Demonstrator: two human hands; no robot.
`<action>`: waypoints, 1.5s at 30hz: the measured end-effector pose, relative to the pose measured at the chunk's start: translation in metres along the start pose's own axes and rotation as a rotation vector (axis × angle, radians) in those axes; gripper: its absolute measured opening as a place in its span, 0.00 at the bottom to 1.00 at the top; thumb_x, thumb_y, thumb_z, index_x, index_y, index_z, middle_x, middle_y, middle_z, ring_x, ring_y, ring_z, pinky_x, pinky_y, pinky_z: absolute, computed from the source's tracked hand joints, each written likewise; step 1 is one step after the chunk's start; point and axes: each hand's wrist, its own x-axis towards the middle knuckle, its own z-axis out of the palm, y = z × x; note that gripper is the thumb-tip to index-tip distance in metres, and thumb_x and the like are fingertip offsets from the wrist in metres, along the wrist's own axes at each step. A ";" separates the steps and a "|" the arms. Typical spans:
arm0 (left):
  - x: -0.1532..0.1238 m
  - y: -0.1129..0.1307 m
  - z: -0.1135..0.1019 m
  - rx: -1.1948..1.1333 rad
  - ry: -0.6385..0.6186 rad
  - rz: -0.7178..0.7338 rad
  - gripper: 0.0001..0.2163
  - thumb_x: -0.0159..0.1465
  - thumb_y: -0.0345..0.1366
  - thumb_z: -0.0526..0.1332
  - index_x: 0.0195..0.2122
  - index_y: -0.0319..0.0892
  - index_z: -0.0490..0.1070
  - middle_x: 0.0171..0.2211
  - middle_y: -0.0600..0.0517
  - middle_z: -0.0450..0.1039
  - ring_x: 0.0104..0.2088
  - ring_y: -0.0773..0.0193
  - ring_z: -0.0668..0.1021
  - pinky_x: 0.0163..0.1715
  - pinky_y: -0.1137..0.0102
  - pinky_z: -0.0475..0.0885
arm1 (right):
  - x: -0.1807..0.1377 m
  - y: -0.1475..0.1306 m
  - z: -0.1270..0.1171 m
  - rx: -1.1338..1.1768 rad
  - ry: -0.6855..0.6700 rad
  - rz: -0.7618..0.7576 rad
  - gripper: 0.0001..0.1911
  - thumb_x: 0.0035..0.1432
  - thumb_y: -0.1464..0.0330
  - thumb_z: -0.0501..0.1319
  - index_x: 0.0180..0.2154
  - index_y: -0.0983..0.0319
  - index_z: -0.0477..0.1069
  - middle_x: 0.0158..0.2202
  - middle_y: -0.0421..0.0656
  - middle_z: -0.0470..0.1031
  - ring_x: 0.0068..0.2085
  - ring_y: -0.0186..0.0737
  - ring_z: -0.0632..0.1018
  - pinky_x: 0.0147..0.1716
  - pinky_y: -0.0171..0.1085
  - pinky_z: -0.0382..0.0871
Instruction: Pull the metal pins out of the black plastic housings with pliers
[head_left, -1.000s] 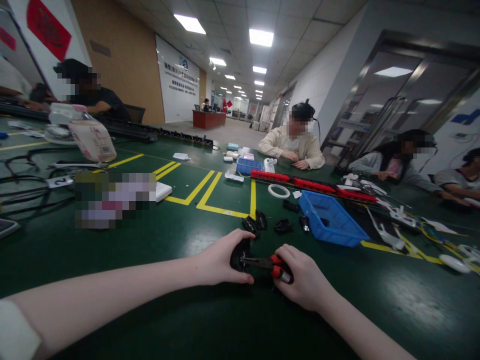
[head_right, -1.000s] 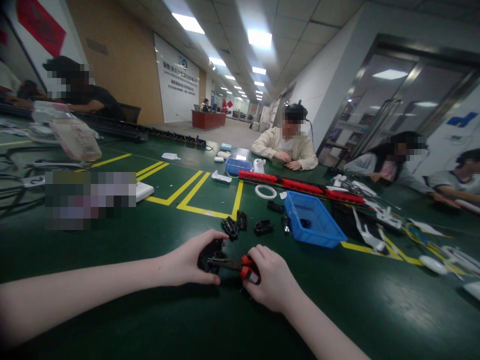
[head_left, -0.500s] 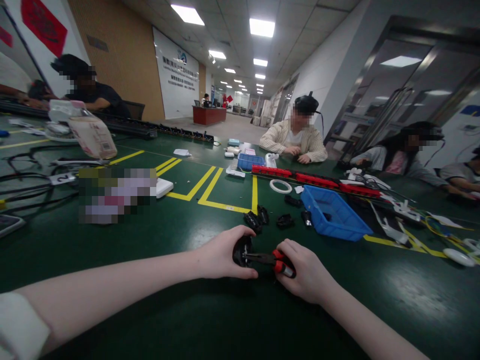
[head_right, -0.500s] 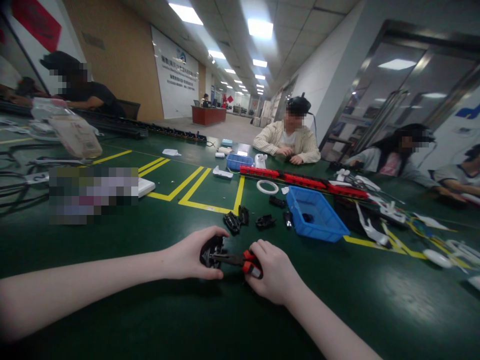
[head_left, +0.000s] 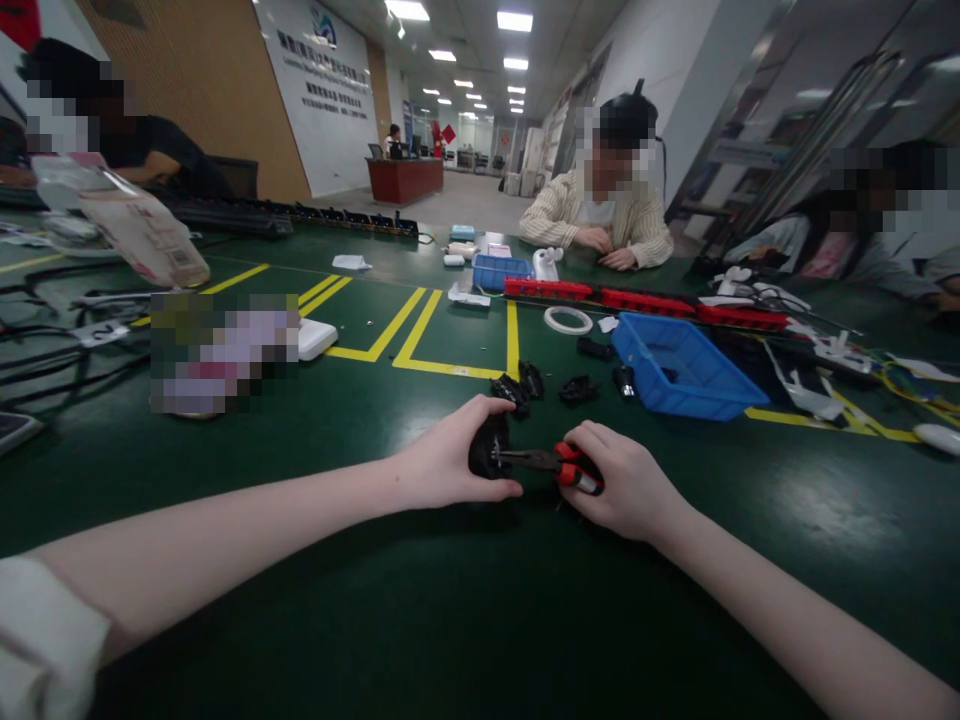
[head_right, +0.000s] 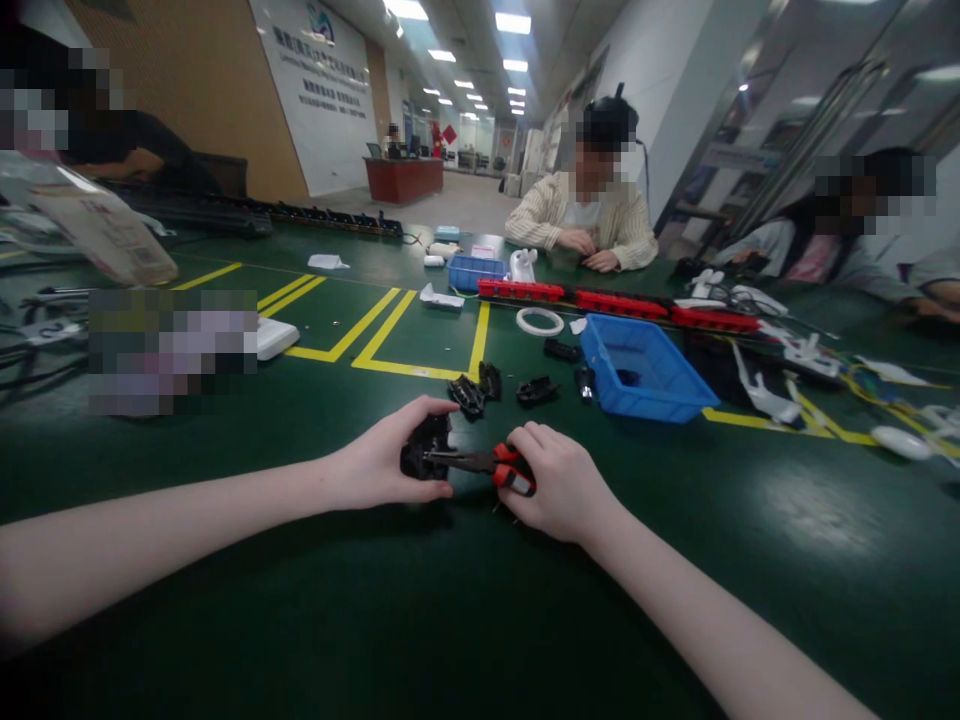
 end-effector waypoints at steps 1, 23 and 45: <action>0.000 -0.001 0.000 0.002 0.005 0.007 0.34 0.52 0.44 0.69 0.57 0.42 0.57 0.54 0.45 0.64 0.51 0.52 0.70 0.49 0.58 0.69 | 0.000 0.000 0.000 -0.009 0.010 -0.002 0.10 0.48 0.68 0.58 0.35 0.61 0.63 0.34 0.44 0.70 0.34 0.39 0.70 0.31 0.37 0.65; 0.002 0.000 -0.009 0.069 -0.105 -0.106 0.23 0.51 0.50 0.69 0.43 0.44 0.68 0.40 0.52 0.74 0.39 0.59 0.76 0.34 0.68 0.70 | -0.003 0.024 -0.001 -0.210 0.122 -0.145 0.13 0.48 0.66 0.60 0.38 0.63 0.68 0.35 0.47 0.72 0.34 0.42 0.73 0.31 0.39 0.68; 0.003 -0.008 -0.009 0.247 -0.121 0.010 0.22 0.55 0.55 0.64 0.42 0.43 0.72 0.33 0.55 0.76 0.31 0.64 0.77 0.27 0.73 0.64 | -0.004 0.029 0.005 -0.256 0.197 -0.161 0.13 0.50 0.64 0.58 0.38 0.62 0.68 0.34 0.47 0.72 0.32 0.43 0.72 0.29 0.40 0.65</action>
